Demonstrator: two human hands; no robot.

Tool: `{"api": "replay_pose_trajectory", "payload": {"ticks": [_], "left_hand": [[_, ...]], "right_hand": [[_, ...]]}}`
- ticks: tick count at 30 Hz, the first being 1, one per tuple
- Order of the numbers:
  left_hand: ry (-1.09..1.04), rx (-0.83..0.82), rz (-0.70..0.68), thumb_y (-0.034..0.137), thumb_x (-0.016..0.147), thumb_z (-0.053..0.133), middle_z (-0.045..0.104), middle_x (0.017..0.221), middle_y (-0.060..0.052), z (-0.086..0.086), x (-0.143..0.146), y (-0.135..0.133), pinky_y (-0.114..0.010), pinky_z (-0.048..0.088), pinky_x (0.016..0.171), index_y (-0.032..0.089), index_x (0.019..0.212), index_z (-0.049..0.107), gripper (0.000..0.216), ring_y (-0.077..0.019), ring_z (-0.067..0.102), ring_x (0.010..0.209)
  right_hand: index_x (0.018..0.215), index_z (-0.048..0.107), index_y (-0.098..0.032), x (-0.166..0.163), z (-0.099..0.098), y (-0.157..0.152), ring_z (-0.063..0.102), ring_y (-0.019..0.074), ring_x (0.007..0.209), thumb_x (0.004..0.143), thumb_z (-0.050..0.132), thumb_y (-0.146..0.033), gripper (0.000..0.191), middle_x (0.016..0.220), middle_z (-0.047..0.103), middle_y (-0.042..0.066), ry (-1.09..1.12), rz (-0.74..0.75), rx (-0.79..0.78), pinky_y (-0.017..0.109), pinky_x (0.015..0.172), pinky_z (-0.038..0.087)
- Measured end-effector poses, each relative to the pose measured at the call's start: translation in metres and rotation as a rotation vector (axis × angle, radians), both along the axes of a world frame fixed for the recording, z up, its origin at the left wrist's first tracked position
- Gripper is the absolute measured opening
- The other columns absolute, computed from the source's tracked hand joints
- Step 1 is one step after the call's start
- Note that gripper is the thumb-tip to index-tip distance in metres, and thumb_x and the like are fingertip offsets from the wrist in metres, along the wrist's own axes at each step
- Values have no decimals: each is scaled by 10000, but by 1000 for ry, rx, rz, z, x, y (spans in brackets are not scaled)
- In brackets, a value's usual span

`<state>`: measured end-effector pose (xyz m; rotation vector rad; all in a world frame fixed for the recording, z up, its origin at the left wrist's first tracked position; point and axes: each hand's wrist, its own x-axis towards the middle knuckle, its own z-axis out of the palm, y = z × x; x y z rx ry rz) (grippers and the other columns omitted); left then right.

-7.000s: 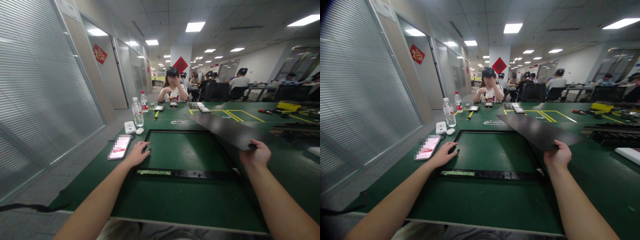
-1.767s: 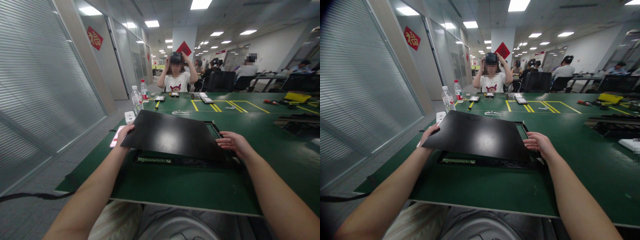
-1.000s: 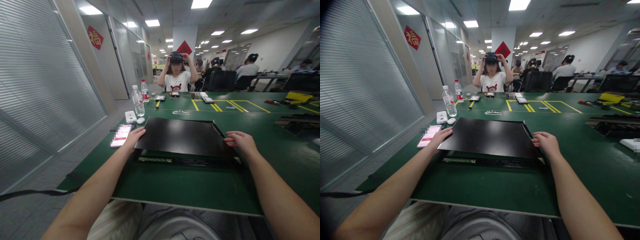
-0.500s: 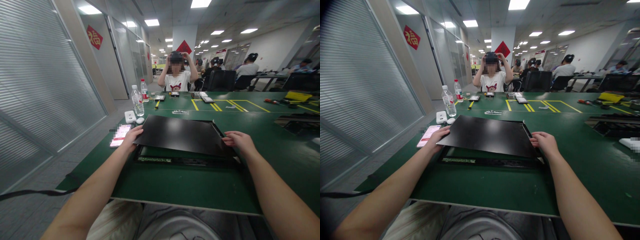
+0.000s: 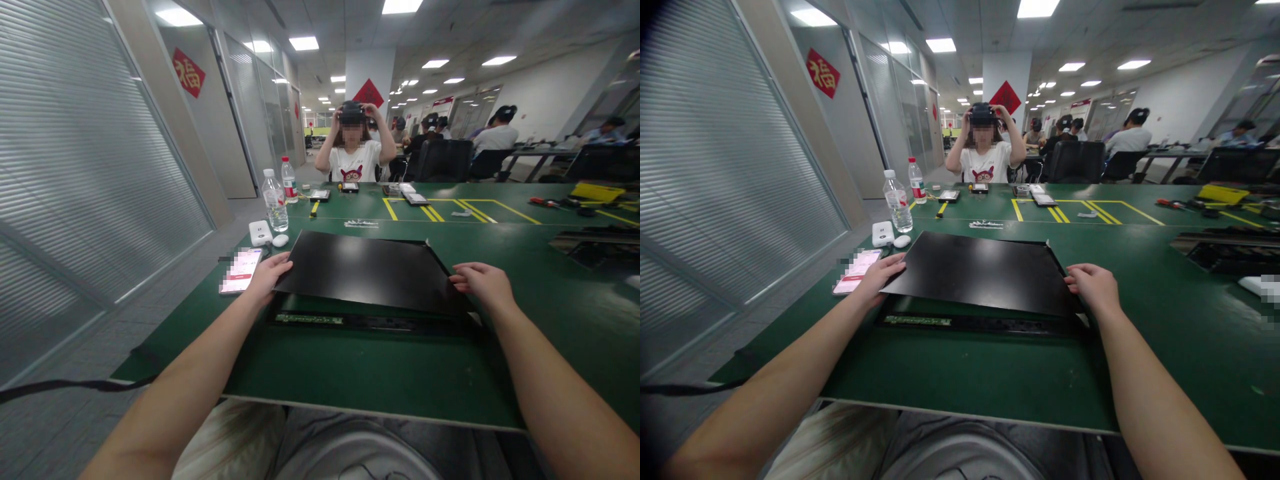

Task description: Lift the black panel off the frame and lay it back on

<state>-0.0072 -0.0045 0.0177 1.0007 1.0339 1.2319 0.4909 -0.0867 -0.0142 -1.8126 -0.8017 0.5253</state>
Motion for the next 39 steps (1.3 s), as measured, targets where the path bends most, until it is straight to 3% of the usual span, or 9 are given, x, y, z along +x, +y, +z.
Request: {"api": "replay_pose_trajectory", "payload": {"ticks": [5, 13, 16, 24, 39], "left_hand": [[41, -1, -14, 151, 642, 932, 888, 1017, -91, -2, -1, 0, -349, 668, 830, 167, 1036, 847, 404, -266, 833, 911], [31, -21, -14, 111, 648, 925, 882, 1059, -105, -2, -1, 0, -350, 658, 854, 151, 1043, 827, 409, -271, 833, 951], [36, -34, -5, 94, 651, 924, 878, 1072, -121, -2, -1, 0, -364, 656, 880, 143, 1062, 820, 426, -288, 833, 988], [44, -58, 11, 58, 681, 888, 879, 1032, -108, 0, 2, -2, -386, 659, 911, 148, 1063, 804, 401, -297, 835, 1007], [51, -18, 14, 80, 673, 913, 876, 1011, -114, -3, 6, -2, -417, 646, 1001, 165, 1019, 797, 375, -312, 834, 1045]], "right_hand": [[932, 796, -203, 0, 0, -1, 741, 185, 623, 794, 720, -307, 188, 801, 819, 99, -113, 10, -62, 273, 578, 595], [988, 869, -254, -11, 11, -5, 764, 276, 795, 838, 687, -378, 266, 784, 806, 74, -597, 57, -282, 364, 749, 580], [1022, 890, -271, -17, 15, -8, 767, 292, 855, 864, 669, -379, 293, 876, 830, 89, -704, 63, -325, 364, 746, 559], [1048, 897, -282, -26, 17, -10, 753, 283, 848, 867, 664, -395, 316, 999, 855, 93, -797, 97, -348, 363, 695, 522], [1009, 897, -299, -21, 14, -10, 750, 298, 821, 880, 655, -408, 295, 977, 852, 97, -865, 99, -341, 377, 657, 523]]}}
